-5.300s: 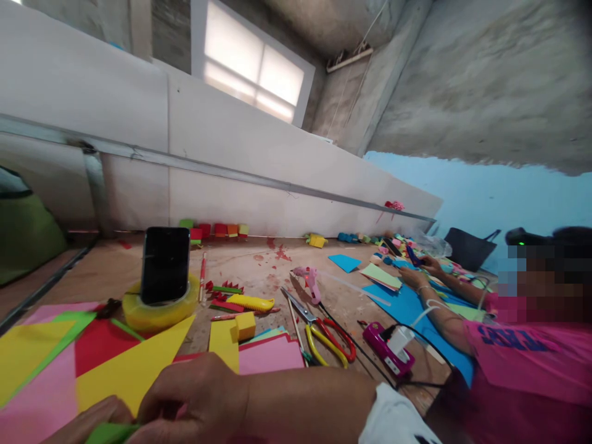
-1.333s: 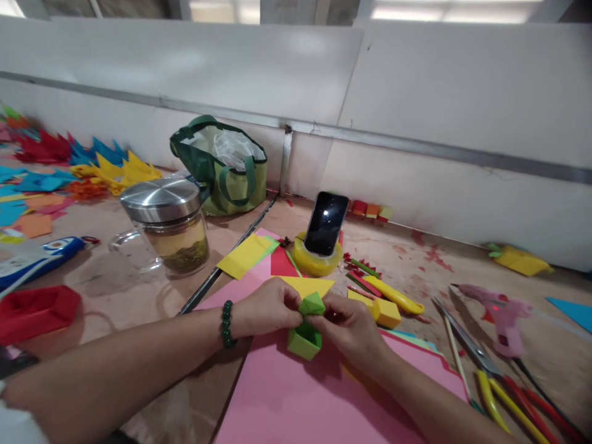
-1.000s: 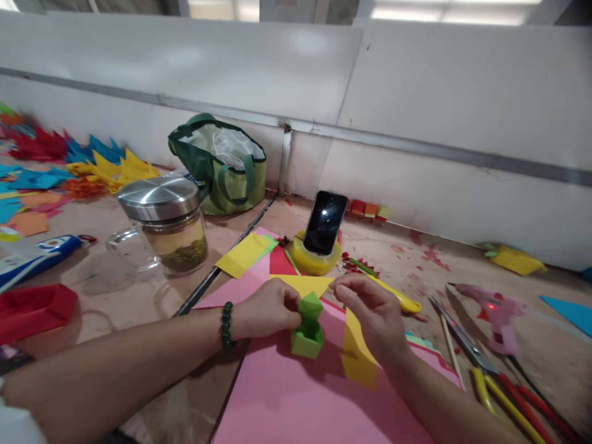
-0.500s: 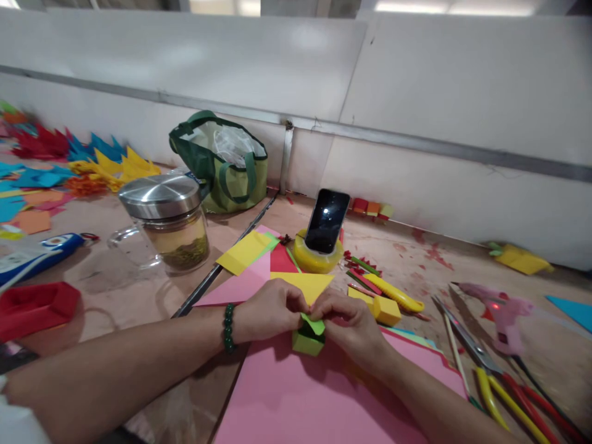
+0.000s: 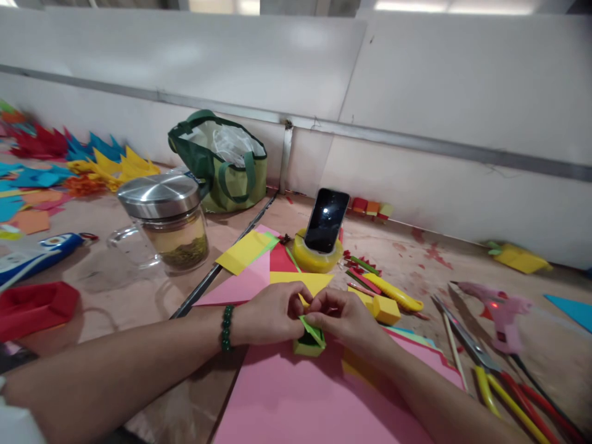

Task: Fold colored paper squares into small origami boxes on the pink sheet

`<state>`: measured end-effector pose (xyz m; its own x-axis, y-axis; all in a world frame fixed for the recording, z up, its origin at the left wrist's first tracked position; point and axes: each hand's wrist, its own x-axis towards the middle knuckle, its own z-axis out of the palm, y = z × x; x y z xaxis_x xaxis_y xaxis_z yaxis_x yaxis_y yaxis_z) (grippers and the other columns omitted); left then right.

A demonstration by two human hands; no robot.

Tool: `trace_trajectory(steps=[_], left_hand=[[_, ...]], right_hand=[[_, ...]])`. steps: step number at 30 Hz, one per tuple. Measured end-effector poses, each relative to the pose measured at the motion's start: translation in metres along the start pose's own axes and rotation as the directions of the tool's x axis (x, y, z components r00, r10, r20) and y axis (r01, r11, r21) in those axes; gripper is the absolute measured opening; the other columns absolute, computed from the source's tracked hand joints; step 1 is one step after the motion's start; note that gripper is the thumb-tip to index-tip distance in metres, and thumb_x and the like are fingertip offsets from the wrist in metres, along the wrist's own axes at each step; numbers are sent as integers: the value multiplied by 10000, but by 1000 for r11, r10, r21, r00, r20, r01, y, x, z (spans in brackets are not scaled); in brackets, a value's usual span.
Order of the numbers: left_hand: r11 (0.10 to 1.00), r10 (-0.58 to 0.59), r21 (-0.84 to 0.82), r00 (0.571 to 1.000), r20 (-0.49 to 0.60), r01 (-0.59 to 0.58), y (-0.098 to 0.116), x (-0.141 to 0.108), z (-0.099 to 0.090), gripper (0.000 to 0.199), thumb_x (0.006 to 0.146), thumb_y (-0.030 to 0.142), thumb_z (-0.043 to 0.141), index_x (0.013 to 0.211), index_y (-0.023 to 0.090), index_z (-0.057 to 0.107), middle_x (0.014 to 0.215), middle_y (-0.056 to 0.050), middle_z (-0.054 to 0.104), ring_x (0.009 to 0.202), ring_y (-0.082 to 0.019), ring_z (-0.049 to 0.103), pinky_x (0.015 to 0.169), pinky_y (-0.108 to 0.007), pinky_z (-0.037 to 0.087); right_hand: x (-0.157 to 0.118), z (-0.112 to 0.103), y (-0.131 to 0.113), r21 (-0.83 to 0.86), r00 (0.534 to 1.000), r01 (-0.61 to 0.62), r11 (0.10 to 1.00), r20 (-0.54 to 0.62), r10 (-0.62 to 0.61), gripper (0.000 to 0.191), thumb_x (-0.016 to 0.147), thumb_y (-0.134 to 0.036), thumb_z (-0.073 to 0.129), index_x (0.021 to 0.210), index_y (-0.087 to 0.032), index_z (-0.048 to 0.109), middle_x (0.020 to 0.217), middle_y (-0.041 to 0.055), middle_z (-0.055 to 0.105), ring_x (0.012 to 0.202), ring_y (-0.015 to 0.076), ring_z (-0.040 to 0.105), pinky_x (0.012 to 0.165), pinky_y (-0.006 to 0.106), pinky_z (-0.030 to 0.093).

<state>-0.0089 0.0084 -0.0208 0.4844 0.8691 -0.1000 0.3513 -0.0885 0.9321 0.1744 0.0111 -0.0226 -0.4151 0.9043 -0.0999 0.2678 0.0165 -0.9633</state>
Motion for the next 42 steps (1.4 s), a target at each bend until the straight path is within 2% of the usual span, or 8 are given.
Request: trace_trajectory(steps=[8, 14, 21, 26, 29, 32, 37, 42], left_hand=[[948, -18, -317, 1000, -2, 16, -7, 1, -2, 511, 591, 96, 488, 1100, 130, 513, 689, 9, 575, 611, -111, 501, 545, -200, 362], [862, -77, -507, 993, -89, 22, 0, -4, 0, 339, 841, 345, 518, 1131, 172, 502, 964, -65, 575, 878, -180, 567, 689, -270, 439], [640, -28, -751, 982, 186, 161, -1, -8, 18, 737, 865, 716, 275, 1311, 138, 376, 814, -68, 622, 645, -172, 608, 643, -311, 477], [801, -47, -572, 970, 238, 179, -6, -11, 19, 747, 881, 705, 231, 1395, 169, 318, 669, -20, 597, 486, -145, 546, 499, -266, 457], [921, 52, -389, 979, 195, 29, -7, -14, 13, 685, 896, 631, 368, 1423, 196, 320, 911, -85, 650, 800, -206, 632, 731, -358, 523], [973, 134, -203, 985, 109, -110, -3, -18, 10, 863, 792, 525, 641, 1469, 191, 222, 1301, -148, 517, 1190, -276, 498, 985, -431, 431], [895, 382, 265, 923, -46, -358, 1, -22, 14, 911, 674, 164, 737, 1446, 230, 258, 1436, -115, 383, 1333, -263, 345, 1111, -435, 320], [865, 405, 333, 914, -21, -376, 0, -21, 17, 768, 678, -3, 537, 1397, 194, 353, 1327, -98, 497, 1226, -202, 475, 1063, -361, 407]], right_hand=[[-2, -7, -2, -365, 973, 229, 903, 58, -223, 87, 794, -234, 670, 793, -193, 747, 709, 20, 659, 643, 132, 575, 587, 245, 433], [-9, -5, -10, -510, 867, 427, 747, -3, -498, 138, 861, -200, 589, 741, -183, 655, 698, 25, 633, 661, 146, 569, 620, 271, 441], [-11, -3, -10, -568, 771, 495, 658, -62, -634, 96, 841, -131, 583, 776, -196, 611, 706, 13, 621, 667, 143, 572, 621, 260, 449], [-15, -2, -6, -694, 845, 404, 597, 32, -534, 210, 729, -32, 529, 806, -188, 647, 732, 37, 638, 674, 164, 571, 599, 262, 431], [-18, -1, -6, -727, 860, 373, 576, 37, -510, 129, 695, -78, 567, 747, -168, 643, 686, 39, 621, 607, 155, 541, 553, 256, 396], [-18, -1, -9, -696, 889, 304, 651, -38, -457, 91, 696, -141, 618, 775, -168, 653, 682, 30, 641, 592, 149, 547, 546, 247, 390], [-17, 0, -14, -552, 960, 105, 827, -160, -229, 128, 689, -85, 557, 733, -178, 633, 661, 8, 655, 569, 138, 557, 523, 227, 394], [-19, 2, -14, -486, 976, 112, 867, -108, -187, 159, 724, -105, 521, 773, -179, 653, 667, -4, 657, 592, 133, 552, 530, 220, 390]])
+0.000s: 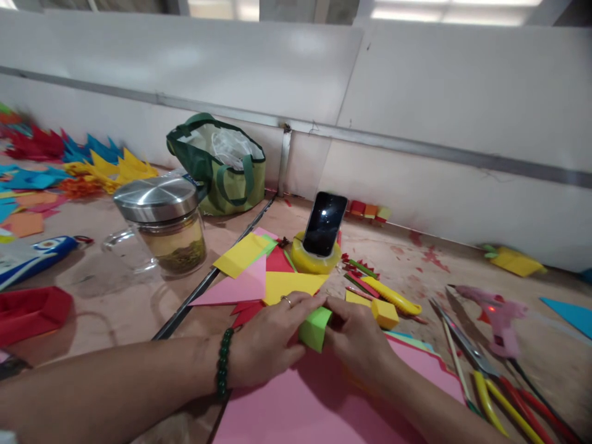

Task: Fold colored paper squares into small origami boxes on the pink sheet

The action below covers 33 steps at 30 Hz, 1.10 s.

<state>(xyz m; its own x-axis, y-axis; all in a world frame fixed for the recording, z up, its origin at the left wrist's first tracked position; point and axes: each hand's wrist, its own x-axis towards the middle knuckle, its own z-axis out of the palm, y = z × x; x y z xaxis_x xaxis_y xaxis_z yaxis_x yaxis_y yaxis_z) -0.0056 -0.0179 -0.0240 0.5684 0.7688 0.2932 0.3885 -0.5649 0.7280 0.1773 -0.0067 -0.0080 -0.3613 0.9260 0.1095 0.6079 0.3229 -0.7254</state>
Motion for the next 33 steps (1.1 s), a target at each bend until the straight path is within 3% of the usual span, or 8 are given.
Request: trace_trajectory(steps=[6, 15, 19, 23, 29, 33], left_hand=[[999, 19, 30, 1000, 0, -19, -1, 0, 2, 697, 671, 24, 536, 1352, 105, 413, 1307, -141, 518, 1229, -225, 474, 1073, -358, 402], [997, 29, -63, 996, -80, -34, -7, 1, 4, 693, 686, 14, 553, 1344, 194, 434, 1287, -103, 516, 1218, -207, 477, 1060, -358, 408], [994, 34, -105, 996, -84, -43, -6, 0, 6, 706, 660, -15, 549, 1318, 221, 452, 1239, -85, 542, 1175, -209, 502, 1036, -364, 425], [992, 16, -125, 998, -60, -23, -5, -1, 7, 704, 664, 3, 570, 1325, 211, 444, 1228, -86, 539, 1153, -210, 512, 1021, -354, 434], [990, 29, -133, 998, -64, -38, -9, 2, 8, 697, 657, -15, 557, 1308, 215, 463, 1236, -86, 520, 1154, -210, 504, 1023, -358, 426], [988, 20, -151, 993, -118, -38, -8, 2, 8, 707, 655, -18, 569, 1313, 218, 461, 1182, -76, 552, 1103, -203, 524, 982, -344, 452]], right_hand=[[2, 1, 3, -73, 999, 30, 997, -27, -32, 173, 714, -100, 492, 644, -166, 636, 572, -18, 606, 533, 113, 504, 517, 222, 344], [2, 0, 8, -66, 996, 70, 995, -43, -73, 266, 808, -192, 446, 552, -173, 516, 504, -23, 497, 483, 103, 438, 480, 224, 311], [4, 1, 7, -99, 993, 73, 992, -85, -81, 226, 758, -181, 483, 534, -176, 517, 479, -29, 482, 459, 99, 429, 459, 219, 300], [2, 3, 6, -63, 1000, -12, 998, -5, 12, 132, 695, -139, 519, 584, -173, 583, 504, -26, 530, 479, 106, 461, 446, 205, 309], [1, 2, 7, -52, 999, -19, 998, 46, 22, 159, 723, -136, 485, 607, -161, 589, 544, -14, 560, 517, 114, 494, 483, 215, 331], [3, -5, 8, -85, 993, -64, 994, 93, 71, 207, 742, -210, 501, 538, -174, 494, 492, -43, 429, 490, 98, 399, 445, 206, 264]])
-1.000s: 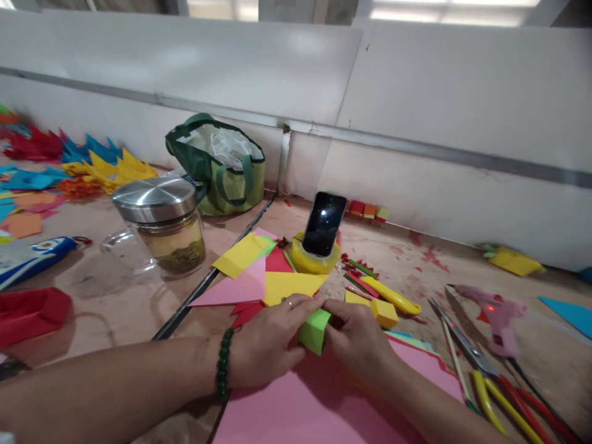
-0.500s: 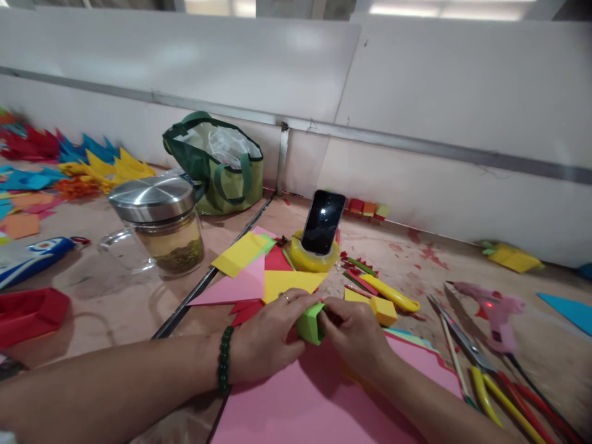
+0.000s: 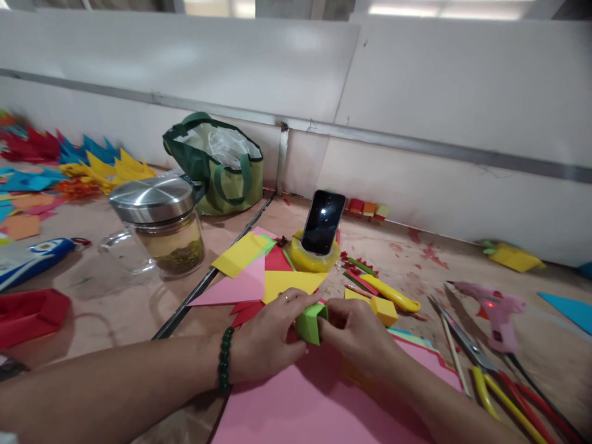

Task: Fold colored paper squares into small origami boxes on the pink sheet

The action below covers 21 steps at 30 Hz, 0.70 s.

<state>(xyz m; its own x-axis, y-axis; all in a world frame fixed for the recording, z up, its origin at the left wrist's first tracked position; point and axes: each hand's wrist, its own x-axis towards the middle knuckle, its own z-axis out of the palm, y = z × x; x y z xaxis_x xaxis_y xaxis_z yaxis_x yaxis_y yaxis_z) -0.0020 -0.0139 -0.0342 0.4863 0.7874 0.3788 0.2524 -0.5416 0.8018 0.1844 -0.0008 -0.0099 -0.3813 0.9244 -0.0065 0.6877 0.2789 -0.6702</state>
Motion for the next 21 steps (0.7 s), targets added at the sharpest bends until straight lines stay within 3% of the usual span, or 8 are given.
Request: trace_trajectory(steps=[7, 15, 18, 21], left_hand=[[1000, -25, -1, 1000, -12, 25, -2, 0, 1, 676, 664, -9, 568, 1297, 214, 484, 1175, -80, 557, 1095, -214, 525, 981, -364, 446], [997, -39, -65, 999, -18, 38, -3, -1, 3, 640, 646, -2, 585, 1252, 194, 525, 1157, -86, 599, 1065, -216, 556, 962, -354, 454], [965, -149, -215, 989, 11, 148, 1, 3, 1, 579, 658, 15, 588, 1213, 174, 549, 1154, -83, 605, 1043, -212, 570, 924, -337, 468], [835, -306, -445, 945, 115, 324, 6, 8, -3, 508, 693, 63, 587, 1192, 145, 539, 1063, -73, 621, 948, -188, 587, 812, -297, 488]], right_hand=[[-2, -2, 0, -167, 1000, 14, 986, -22, -18, 263, 772, -238, 476, 517, -179, 465, 476, -37, 410, 469, 96, 350, 447, 218, 242], [0, 0, 3, -91, 998, 53, 994, -17, -55, 363, 811, -279, 482, 473, -187, 386, 471, -55, 300, 450, 84, 282, 426, 221, 213], [1, -6, 3, 46, 998, 62, 997, 0, -63, 449, 880, -356, 449, 470, -186, 377, 469, -51, 299, 447, 81, 285, 424, 223, 229], [-1, -19, -2, 167, 971, 170, 971, -197, -136, 466, 930, -382, 408, 510, -184, 456, 471, -35, 404, 450, 91, 377, 444, 223, 315]])
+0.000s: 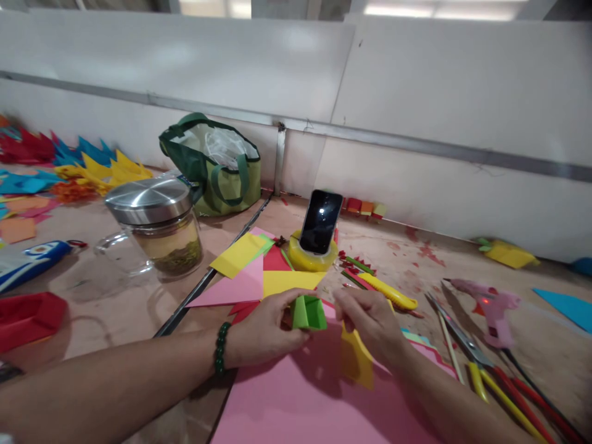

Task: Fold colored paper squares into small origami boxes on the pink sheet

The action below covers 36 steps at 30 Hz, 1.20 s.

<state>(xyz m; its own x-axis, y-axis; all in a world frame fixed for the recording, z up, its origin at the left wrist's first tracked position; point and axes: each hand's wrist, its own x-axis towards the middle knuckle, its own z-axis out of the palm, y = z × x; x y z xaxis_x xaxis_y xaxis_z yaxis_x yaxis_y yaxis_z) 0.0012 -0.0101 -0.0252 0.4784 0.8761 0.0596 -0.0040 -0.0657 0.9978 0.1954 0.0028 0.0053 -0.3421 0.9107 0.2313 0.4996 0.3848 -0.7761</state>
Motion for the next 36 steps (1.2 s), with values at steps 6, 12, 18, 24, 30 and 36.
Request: trace_trajectory(steps=[6, 12, 18, 24, 30, 36], left_hand=[[991, -24, -127, 998, 58, 31, -1, 1, -1, 434, 699, 96, 609, 1125, 149, 549, 969, -31, 605, 889, -161, 562, 765, -254, 461], [997, 60, 37, 996, 66, -63, -2, 0, 0, 558, 684, 47, 590, 1222, 179, 525, 1077, -45, 627, 992, -200, 578, 904, -317, 466], [979, 91, 182, 996, 18, -93, -2, -7, 2, 571, 715, 99, 656, 1250, 228, 507, 1251, -66, 587, 1146, -237, 540, 1028, -361, 411], [971, 43, 235, 998, -34, -34, -16, -13, 0, 736, 755, 159, 637, 1415, 236, 320, 1432, -105, 424, 1276, -273, 441, 1053, -388, 399], [985, 11, 174, 999, -48, -3, -8, -5, 0, 598, 706, 80, 599, 1280, 184, 466, 1241, -72, 592, 1093, -221, 575, 970, -318, 463], [988, 46, 150, 997, -57, -37, -8, -4, 1, 462, 715, 77, 555, 1162, 187, 512, 1137, -49, 638, 1013, -193, 610, 900, -272, 499]], right_hand=[[0, -7, -13, -158, 868, 491, 857, 11, -496, 91, 815, -271, 664, 864, -197, 680, 779, 50, 668, 730, 169, 575, 666, 298, 460], [-4, 5, -16, -274, 793, 606, 747, 128, -596, 146, 853, -131, 540, 742, -176, 623, 686, 29, 650, 669, 158, 496, 668, 314, 388], [-13, 14, -23, -246, 888, 456, 855, 64, -455, 174, 837, -333, 600, 758, -177, 606, 735, 47, 652, 705, 174, 511, 684, 328, 391], [-11, 11, -19, -144, 925, 370, 918, -36, -379, 208, 820, -225, 592, 618, -182, 568, 639, -1, 583, 640, 132, 507, 696, 306, 384], [-6, 8, -6, -291, 851, 521, 802, 109, -514, 211, 827, -211, 579, 617, -188, 578, 636, 1, 584, 631, 140, 468, 681, 314, 366], [-7, 10, -3, -381, 864, 480, 790, 47, -502, 184, 808, -214, 566, 627, -181, 574, 633, 5, 558, 634, 143, 472, 671, 320, 354]])
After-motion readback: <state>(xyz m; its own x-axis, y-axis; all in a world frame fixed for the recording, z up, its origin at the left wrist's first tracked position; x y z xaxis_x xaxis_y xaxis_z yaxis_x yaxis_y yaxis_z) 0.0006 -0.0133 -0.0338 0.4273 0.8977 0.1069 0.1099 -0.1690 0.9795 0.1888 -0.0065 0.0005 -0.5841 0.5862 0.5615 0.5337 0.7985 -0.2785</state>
